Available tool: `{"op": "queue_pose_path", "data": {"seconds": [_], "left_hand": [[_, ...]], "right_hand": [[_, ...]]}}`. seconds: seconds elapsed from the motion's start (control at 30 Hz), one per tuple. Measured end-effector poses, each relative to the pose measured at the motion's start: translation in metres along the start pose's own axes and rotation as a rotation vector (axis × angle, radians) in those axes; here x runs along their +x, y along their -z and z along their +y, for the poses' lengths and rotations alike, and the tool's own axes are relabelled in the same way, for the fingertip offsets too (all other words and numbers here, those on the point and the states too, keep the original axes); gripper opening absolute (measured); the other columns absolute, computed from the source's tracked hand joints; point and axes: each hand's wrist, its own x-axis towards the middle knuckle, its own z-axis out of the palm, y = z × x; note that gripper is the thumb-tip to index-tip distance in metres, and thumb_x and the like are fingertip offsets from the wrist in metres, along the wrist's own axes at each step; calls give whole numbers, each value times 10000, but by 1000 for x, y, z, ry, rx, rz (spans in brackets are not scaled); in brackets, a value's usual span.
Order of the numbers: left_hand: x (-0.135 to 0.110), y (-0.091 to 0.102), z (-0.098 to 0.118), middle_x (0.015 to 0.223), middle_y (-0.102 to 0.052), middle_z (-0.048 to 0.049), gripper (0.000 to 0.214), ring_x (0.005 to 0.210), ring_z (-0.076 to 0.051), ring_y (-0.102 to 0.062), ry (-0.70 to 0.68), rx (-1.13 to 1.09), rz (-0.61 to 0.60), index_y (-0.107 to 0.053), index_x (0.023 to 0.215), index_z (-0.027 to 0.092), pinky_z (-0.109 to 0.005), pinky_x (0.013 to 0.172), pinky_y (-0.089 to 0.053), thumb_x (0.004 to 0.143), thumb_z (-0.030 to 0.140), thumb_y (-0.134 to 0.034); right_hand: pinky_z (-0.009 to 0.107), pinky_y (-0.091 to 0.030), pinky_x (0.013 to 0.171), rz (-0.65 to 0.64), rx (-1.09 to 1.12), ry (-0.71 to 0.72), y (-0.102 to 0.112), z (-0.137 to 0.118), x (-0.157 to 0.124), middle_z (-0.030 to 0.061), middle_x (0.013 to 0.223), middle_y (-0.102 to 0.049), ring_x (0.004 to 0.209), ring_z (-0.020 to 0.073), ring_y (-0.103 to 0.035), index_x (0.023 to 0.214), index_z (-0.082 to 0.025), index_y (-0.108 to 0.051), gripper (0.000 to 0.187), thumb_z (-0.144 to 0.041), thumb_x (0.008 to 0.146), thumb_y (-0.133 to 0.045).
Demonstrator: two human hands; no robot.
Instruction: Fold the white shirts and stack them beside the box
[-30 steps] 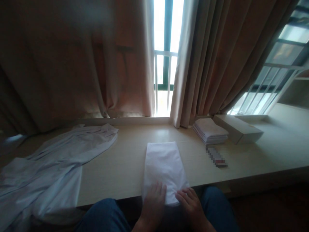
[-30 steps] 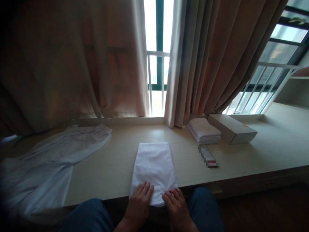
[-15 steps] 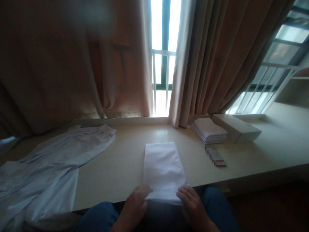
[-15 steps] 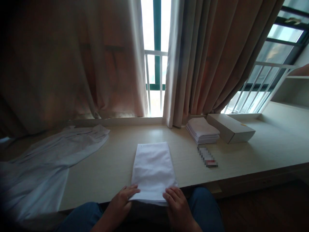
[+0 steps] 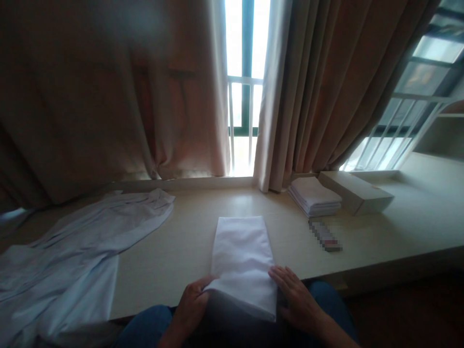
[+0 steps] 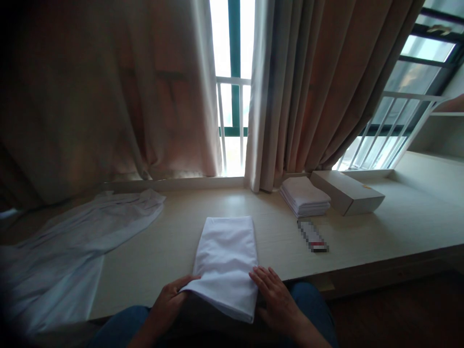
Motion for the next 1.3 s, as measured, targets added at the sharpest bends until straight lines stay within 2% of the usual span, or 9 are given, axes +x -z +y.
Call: {"op": "queue_pose_path", "data": {"seconds": [0.27, 0.37, 0.53, 0.67, 0.77, 0.9, 0.97, 1.13, 1.3], "left_hand": [[-2, 2, 8, 1007, -729, 25, 393, 953, -210, -648, -8, -100, -56, -714, 1067, 211, -269, 831, -485, 769, 215, -458], [-5, 4, 16, 944, -733, 15, 371, 917, -211, -648, -15, -83, -53, -725, 1037, 195, -272, 817, -487, 778, 228, -461], [-10, 12, 26, 995, -729, 9, 354, 952, -221, -647, -5, -58, -103, -724, 1039, 202, -289, 854, -490, 792, 268, -479], [-9, 22, 14, 1151, -687, -18, 360, 1108, -230, -603, 20, 56, 36, -687, 1102, 225, -323, 973, -454, 802, 374, -556], [-2, 34, -4, 1347, -564, -39, 530, 1249, -233, -505, -62, 156, 68, -564, 1276, 240, -357, 1059, -391, 795, 461, -600], [12, 43, -28, 1507, -359, -95, 1024, 1373, -304, -336, -198, 437, -114, -298, 1465, 255, -436, 1109, -320, 599, 525, -774], [21, 41, -37, 1521, -320, -125, 1139, 1406, -340, -245, -256, 616, -155, -250, 1483, 235, -482, 1119, -288, 533, 517, -810], [36, 25, -43, 1513, -342, -101, 790, 1414, -323, -237, -396, 875, -94, -347, 1442, 251, -537, 1125, -243, 727, 361, -664], [35, 19, -29, 1494, -385, -49, 728, 1394, -267, -304, -515, 936, -99, -337, 1441, 298, -512, 1127, -246, 756, 230, -575]], "right_hand": [[493, -269, 1134, 78, -33, 47, -5, 11, 27, 91, 1482, -376, 1372, 246, -316, 1449, -198, -343, 838, -40, 634, -453], [495, -276, 1126, 69, 16, 77, -4, 11, 31, 109, 1427, -453, 1349, 255, -362, 1375, -192, -448, 682, -115, 700, -515], [478, -310, 1099, 112, 184, 54, -2, 12, 35, 95, 1203, -636, 1257, 248, -482, 1180, -207, -589, 442, -177, 740, -568], [439, -379, 1041, 164, 345, -8, -4, 15, 35, 84, 1116, -669, 1192, 244, -537, 1120, -223, -617, 373, -196, 750, -582], [405, -428, 980, 199, 426, -49, -5, 16, 34, 91, 1125, -664, 1156, 247, -556, 1107, -221, -638, 340, -234, 771, -587], [344, -479, 846, 206, 531, -142, -1, 16, 40, 81, 1027, -691, 967, 228, -626, 1020, -209, -679, 255, -300, 804, -578], [308, -478, 774, 181, 586, -175, 4, 14, 46, 63, 937, -699, 863, 206, -631, 947, -196, -689, 222, -327, 830, -553], [255, -439, 655, 166, 709, -244, 13, 11, 56, 29, 817, -683, 748, 175, -596, 828, -169, -676, 287, -384, 868, -490], [245, -408, 607, 201, 744, -322, 11, 12, 59, 18, 732, -655, 701, 169, -565, 742, -162, -651, 309, -415, 852, -512]]}}
